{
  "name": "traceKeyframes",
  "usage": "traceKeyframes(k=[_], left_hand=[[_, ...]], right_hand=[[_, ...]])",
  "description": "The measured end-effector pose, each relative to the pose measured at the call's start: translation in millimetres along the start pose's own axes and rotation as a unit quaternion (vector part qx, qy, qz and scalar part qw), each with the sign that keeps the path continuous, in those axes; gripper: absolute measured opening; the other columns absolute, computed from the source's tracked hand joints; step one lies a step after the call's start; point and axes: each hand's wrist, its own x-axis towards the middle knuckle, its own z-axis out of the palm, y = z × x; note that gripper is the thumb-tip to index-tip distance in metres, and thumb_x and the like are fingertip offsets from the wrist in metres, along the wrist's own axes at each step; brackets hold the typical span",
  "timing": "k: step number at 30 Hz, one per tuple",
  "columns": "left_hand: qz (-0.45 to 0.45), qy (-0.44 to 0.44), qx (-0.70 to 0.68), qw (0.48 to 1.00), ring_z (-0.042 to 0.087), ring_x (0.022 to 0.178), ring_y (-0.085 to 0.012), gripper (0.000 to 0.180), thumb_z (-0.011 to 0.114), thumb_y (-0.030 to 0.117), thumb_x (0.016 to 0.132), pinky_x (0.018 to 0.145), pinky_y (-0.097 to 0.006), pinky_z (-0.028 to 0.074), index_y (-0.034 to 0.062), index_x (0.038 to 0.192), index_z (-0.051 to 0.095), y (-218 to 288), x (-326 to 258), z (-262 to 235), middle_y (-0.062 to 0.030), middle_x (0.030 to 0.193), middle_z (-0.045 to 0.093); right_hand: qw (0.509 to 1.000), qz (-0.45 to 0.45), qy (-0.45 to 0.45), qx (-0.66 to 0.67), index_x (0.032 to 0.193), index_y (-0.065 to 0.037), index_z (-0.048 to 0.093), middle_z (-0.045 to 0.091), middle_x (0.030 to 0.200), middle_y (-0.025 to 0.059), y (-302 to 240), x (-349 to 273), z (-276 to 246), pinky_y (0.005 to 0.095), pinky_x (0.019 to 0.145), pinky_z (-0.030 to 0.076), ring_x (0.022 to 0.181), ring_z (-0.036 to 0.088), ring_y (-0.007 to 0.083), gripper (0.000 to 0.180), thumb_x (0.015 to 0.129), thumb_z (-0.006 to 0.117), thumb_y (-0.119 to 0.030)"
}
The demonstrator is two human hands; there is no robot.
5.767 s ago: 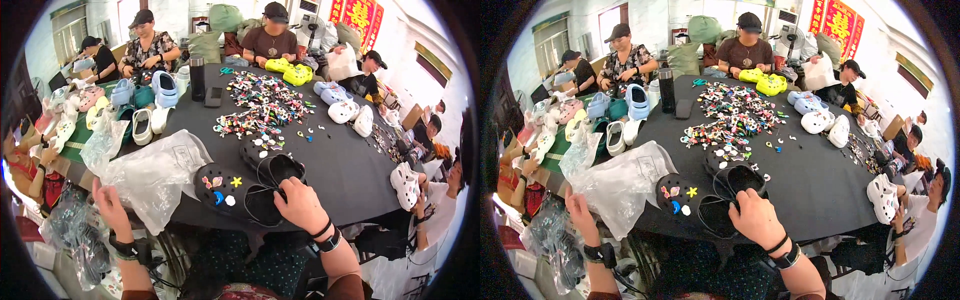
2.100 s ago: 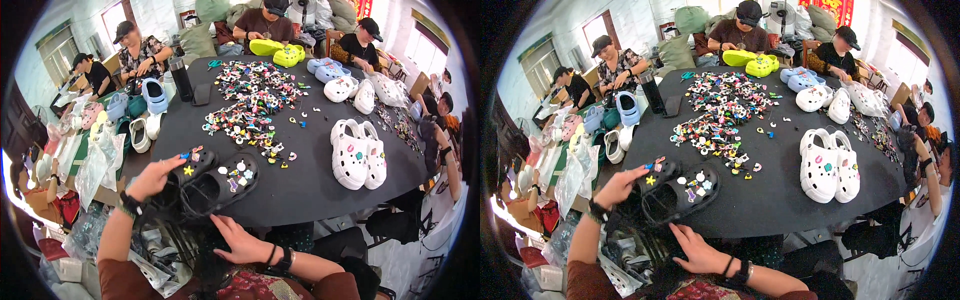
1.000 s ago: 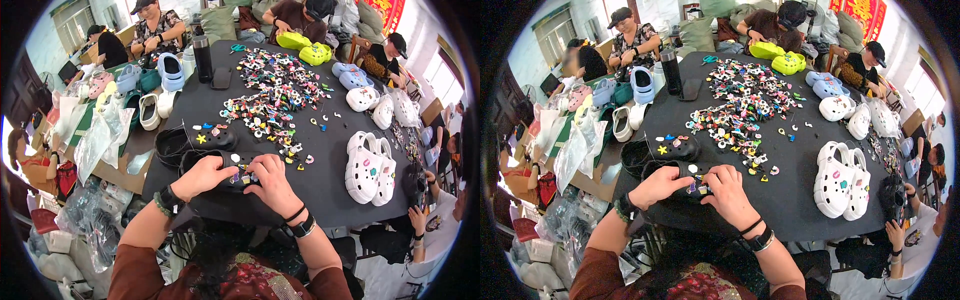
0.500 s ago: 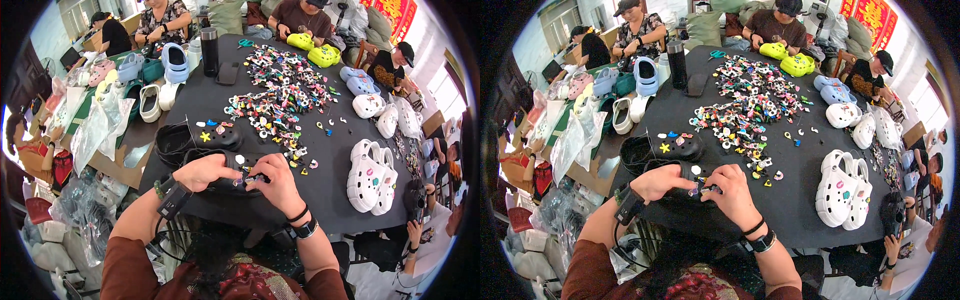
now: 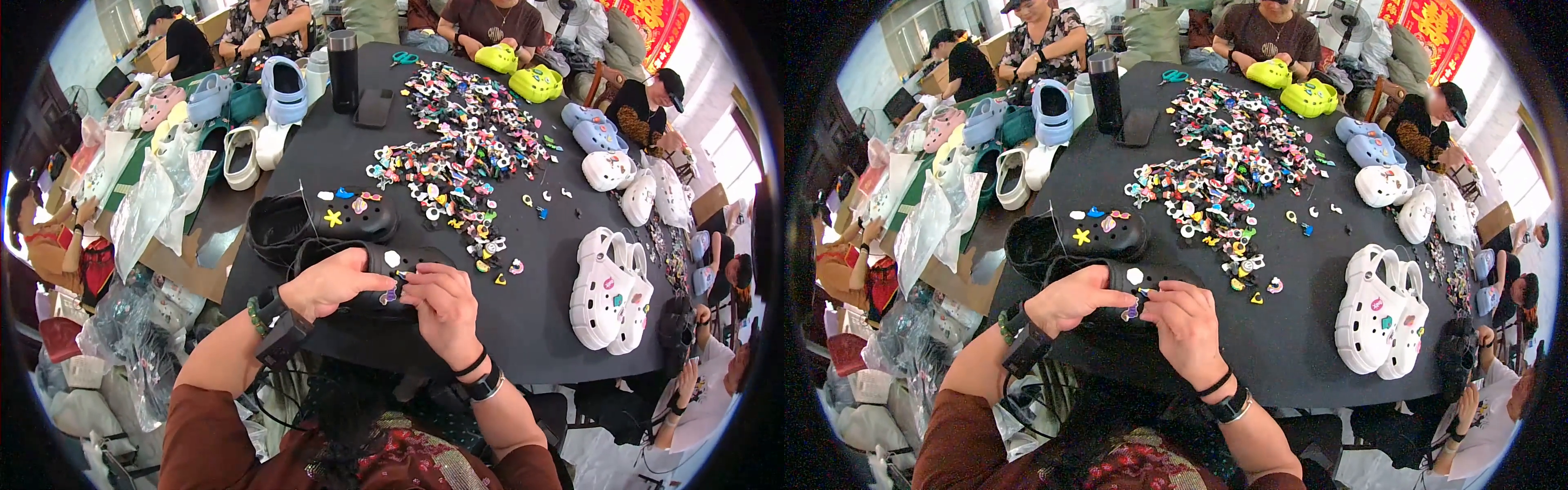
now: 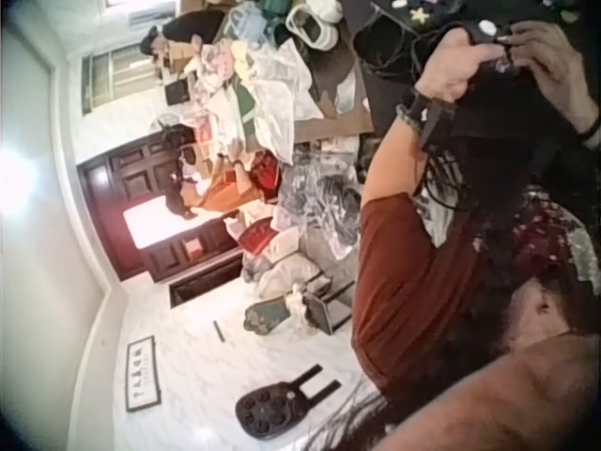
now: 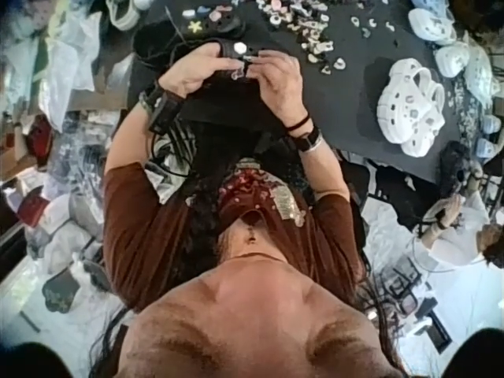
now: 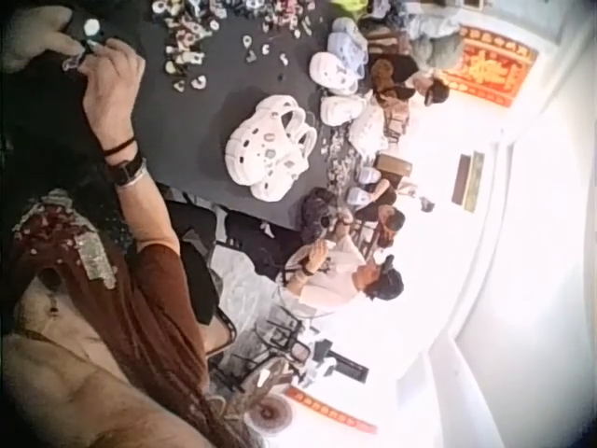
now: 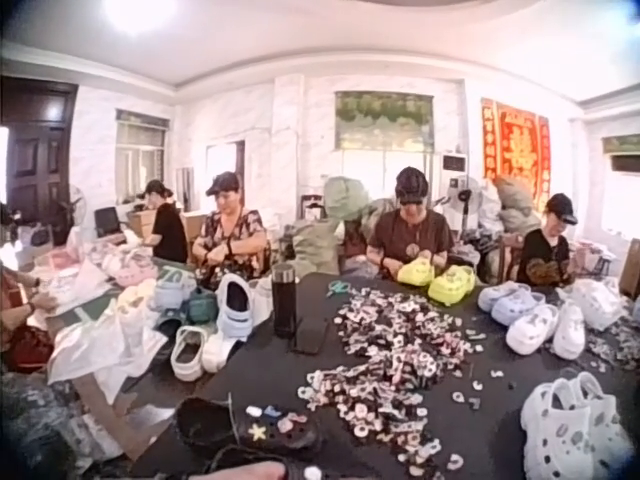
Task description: Adding decorative charms to foam clogs.
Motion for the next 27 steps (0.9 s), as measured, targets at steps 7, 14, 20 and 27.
traceKeyframes(k=[7,14,20,27], left_hand=[[-0.011,-0.007,-0.005,1.0,0.06,0.104,-0.0128,0.032,0.067,0.004,0.089,0.093,-0.03,0.046,-0.0015,0.12,0.062,0,3,-3,-0.0053,0.116,0.067],[-0.004,-0.001,-0.003,1.0,0.056,0.114,-0.0153,0.04,0.068,0.002,0.086,0.103,-0.032,0.04,-0.0014,0.126,0.059,1,-6,5,-0.0059,0.125,0.064],[-0.066,0.15,0.005,0.986,0.04,0.049,-0.0024,0.035,0.069,0.039,0.089,0.044,-0.025,0.022,0.005,0.085,0.067,23,-8,21,0.0064,0.065,0.056],[-0.046,0.138,-0.046,0.988,0.046,0.052,-0.0036,0.032,0.067,0.035,0.092,0.046,-0.024,0.028,0.0045,0.086,0.069,22,-7,17,0.0044,0.068,0.061]], right_hand=[[0.997,0.075,0.011,0.026,0.08,-0.007,0.067,0.071,0.088,0.0049,-1,7,5,0.0372,0.079,0.05,0.092,0.068,0.0263,0.01,0.075,0.073,-0.001],[0.836,0.381,0.005,0.394,0.093,0.0,0.059,0.07,0.091,0.0088,34,33,-16,0.0226,0.058,0.05,0.068,0.069,0.0134,0.01,0.099,0.056,-0.007],[0.935,0.293,0.084,0.183,0.099,0.001,0.061,0.069,0.086,0.0064,53,19,-35,0.0225,0.061,0.053,0.072,0.069,0.0134,0.006,0.096,0.056,-0.001],[0.977,0.175,-0.027,-0.12,0.117,-0.006,0.06,0.054,0.13,0.0162,56,3,-57,0.0442,0.101,0.043,0.124,0.049,0.0358,0.047,0.075,0.08,-0.011]])
